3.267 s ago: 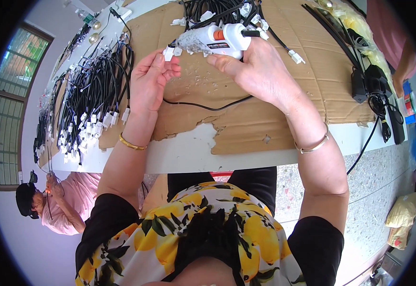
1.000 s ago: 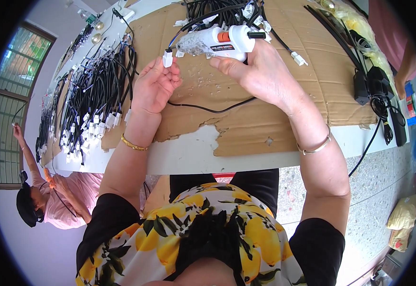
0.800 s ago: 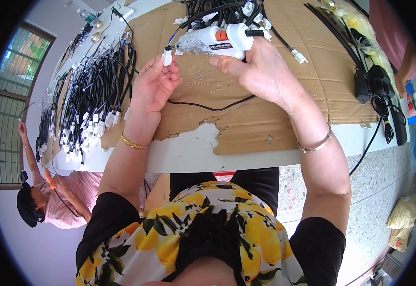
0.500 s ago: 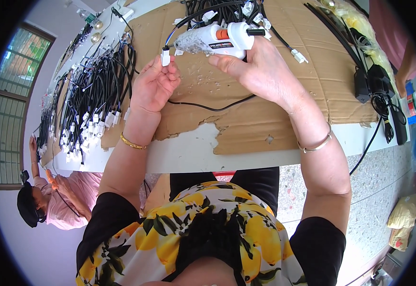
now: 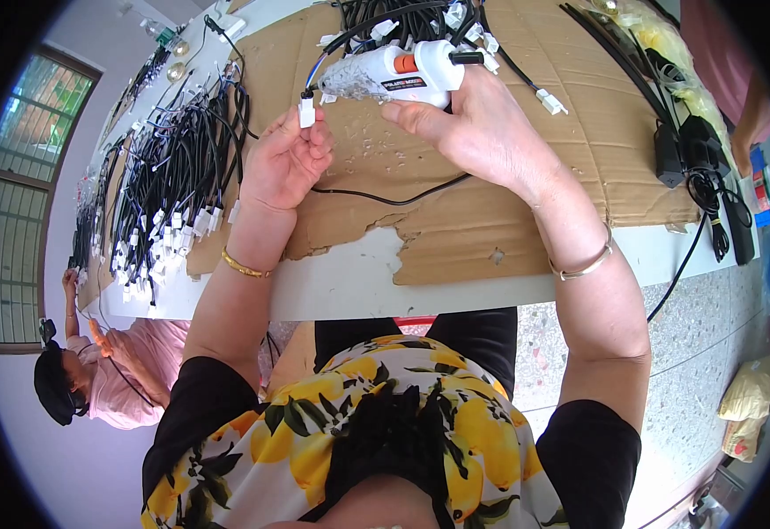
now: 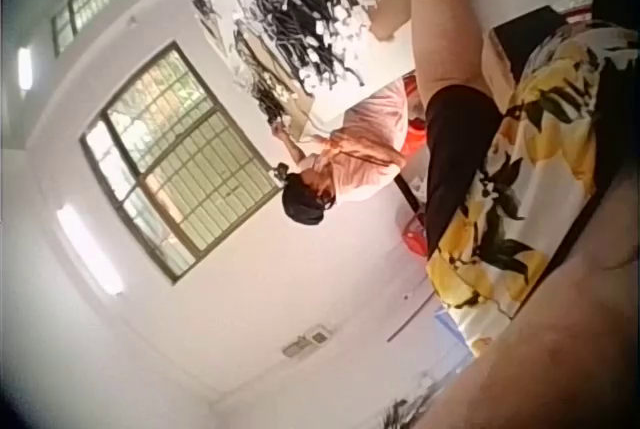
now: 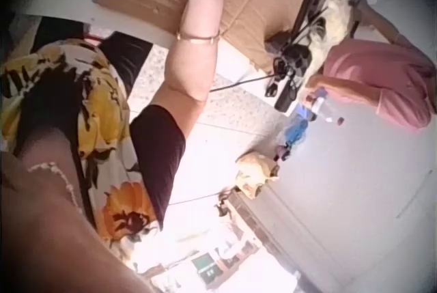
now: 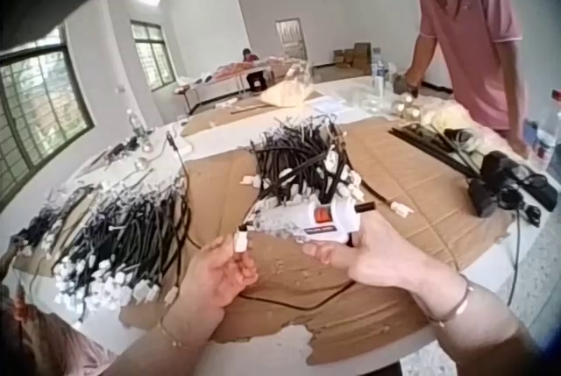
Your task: Organizing and applying glue or adhesive to bundles of LED light strings at a workshop table.
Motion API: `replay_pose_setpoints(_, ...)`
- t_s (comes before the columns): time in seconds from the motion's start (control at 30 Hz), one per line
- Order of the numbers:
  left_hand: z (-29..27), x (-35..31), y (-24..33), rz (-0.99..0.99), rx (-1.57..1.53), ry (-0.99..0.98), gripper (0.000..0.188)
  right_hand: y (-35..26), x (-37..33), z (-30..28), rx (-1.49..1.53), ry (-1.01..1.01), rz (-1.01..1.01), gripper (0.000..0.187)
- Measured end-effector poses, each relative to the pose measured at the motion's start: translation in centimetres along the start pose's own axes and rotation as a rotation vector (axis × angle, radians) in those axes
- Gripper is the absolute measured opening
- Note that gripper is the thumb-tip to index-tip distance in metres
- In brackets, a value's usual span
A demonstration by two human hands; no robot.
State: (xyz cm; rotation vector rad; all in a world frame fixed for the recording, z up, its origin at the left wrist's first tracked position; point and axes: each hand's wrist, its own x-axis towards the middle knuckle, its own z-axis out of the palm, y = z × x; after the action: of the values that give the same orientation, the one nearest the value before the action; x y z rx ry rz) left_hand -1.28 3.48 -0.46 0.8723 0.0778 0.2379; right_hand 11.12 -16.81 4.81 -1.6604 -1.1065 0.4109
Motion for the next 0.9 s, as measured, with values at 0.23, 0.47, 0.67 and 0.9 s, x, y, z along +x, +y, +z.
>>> replay_pose_setpoints(0.23,-0.2,0.2,0.1,0.050,0.001,0.029,0.024,0.7,0.2,-0.5,-0.045,0.034,0.063,0.028)
replay_pose_setpoints(0.47,0.0,0.4,-0.1,0.221,0.022,0.166,0.019,-0.4,0.0,-0.4,0.002,0.038,0.082,0.031)
replay_pose_setpoints(0.67,0.3,0.5,-0.3,0.272,0.116,0.184,0.023,0.1,0.1,-0.3,0.000,0.061,0.012,0.031)
replay_pose_setpoints(0.9,0.5,0.6,-0.5,0.336,0.193,0.240,0.022,-0.8,-0.1,-0.1,-0.011,0.032,0.073,0.030)
